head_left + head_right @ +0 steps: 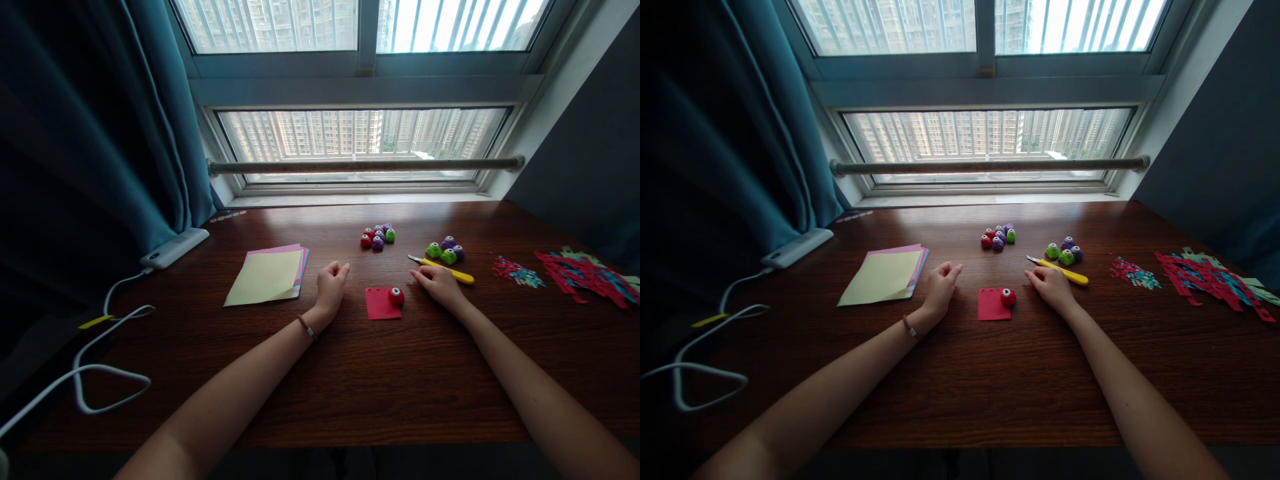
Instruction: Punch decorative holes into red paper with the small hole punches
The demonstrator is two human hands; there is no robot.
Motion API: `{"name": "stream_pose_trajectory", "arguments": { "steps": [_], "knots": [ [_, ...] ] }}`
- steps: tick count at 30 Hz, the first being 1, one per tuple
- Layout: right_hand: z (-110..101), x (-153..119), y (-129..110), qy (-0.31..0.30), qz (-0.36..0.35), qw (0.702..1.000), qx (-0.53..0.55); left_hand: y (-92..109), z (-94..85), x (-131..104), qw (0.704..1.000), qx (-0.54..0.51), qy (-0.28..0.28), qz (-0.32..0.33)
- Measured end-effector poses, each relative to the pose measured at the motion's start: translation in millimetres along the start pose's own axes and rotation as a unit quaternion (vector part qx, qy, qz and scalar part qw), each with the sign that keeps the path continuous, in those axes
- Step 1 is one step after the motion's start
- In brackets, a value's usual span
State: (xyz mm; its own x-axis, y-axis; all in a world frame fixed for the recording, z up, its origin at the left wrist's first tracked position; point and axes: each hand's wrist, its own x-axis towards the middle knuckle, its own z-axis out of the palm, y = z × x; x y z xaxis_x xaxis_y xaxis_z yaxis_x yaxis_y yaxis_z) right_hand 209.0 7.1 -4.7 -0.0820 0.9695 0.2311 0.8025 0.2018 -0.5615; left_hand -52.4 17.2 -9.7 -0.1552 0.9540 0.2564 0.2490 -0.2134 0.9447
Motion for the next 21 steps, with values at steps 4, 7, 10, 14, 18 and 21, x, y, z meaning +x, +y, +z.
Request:
{"name": "stream_pose_trajectory", "arguments": {
  "steps": [4,7,10,14,18,21],
  "knots": [
    [1.1,0.3,1.0,0.003,0.001,1.000,-0.004,-0.8,0.3,-0.2,1.000,0.000,-0.001,0.002],
    [1.4,0.4,1.7,0.002,0.001,1.000,-0.003,-0.7,0.5,-0.4,1.000,-0.001,0.000,0.002],
    [1.2,0.2,1.8,0.002,0.001,1.000,-0.001,-0.5,0.4,-0.7,1.000,-0.002,0.000,0.001],
    [0.8,-0.2,1.2,0.003,-0.001,1.000,-0.001,-0.4,0.2,-1.0,1.000,-0.003,-0.002,0.001],
    [0.1,-0.3,0.4,0.003,0.000,1.000,-0.001,-0.4,0.2,-0.8,1.000,-0.003,-0.002,0.002],
    [0.0,0.0,0.3,0.001,-0.001,1.000,0.000,-0.2,0.3,-0.4,1.000,-0.001,-0.001,0.005]
  ]
}}
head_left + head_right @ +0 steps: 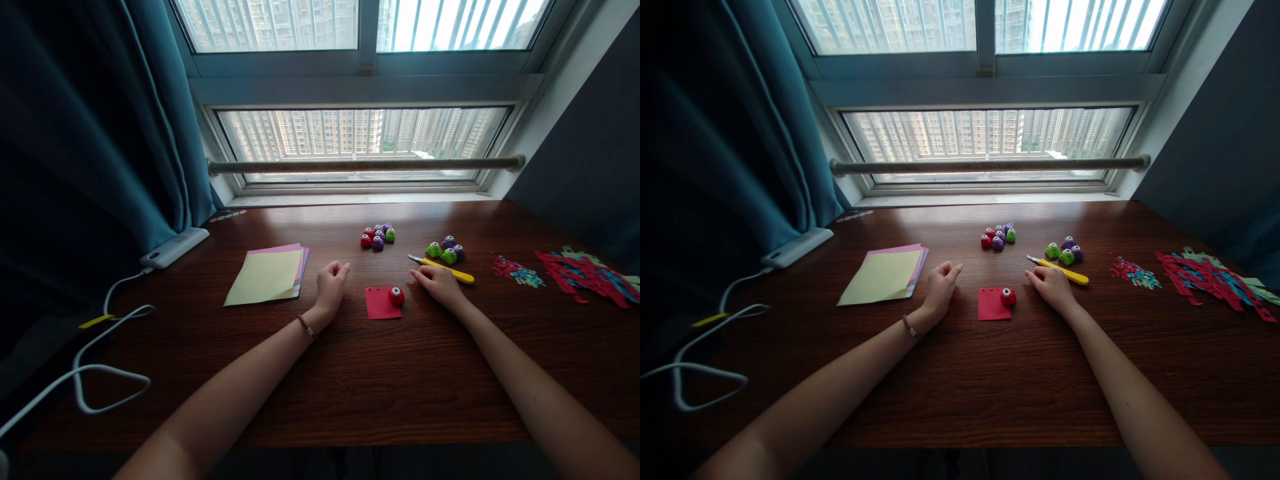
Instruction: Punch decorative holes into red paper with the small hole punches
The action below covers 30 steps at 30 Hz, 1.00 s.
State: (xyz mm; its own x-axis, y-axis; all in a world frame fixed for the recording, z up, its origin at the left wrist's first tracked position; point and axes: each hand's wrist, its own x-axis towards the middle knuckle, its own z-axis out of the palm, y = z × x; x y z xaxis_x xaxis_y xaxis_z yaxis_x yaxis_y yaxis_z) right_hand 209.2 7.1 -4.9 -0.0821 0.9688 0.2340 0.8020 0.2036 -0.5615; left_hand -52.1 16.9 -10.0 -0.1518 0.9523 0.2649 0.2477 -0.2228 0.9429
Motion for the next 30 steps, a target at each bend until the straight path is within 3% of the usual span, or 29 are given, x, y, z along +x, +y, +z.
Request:
{"name": "stream_pose_trajectory", "arguments": {
  "steps": [30],
  "knots": [
    [-0.2,0.3,0.0,-0.001,-0.003,1.000,-0.003,0.1,-0.1,0.2,1.000,-0.002,0.001,-0.003]
  ]
}}
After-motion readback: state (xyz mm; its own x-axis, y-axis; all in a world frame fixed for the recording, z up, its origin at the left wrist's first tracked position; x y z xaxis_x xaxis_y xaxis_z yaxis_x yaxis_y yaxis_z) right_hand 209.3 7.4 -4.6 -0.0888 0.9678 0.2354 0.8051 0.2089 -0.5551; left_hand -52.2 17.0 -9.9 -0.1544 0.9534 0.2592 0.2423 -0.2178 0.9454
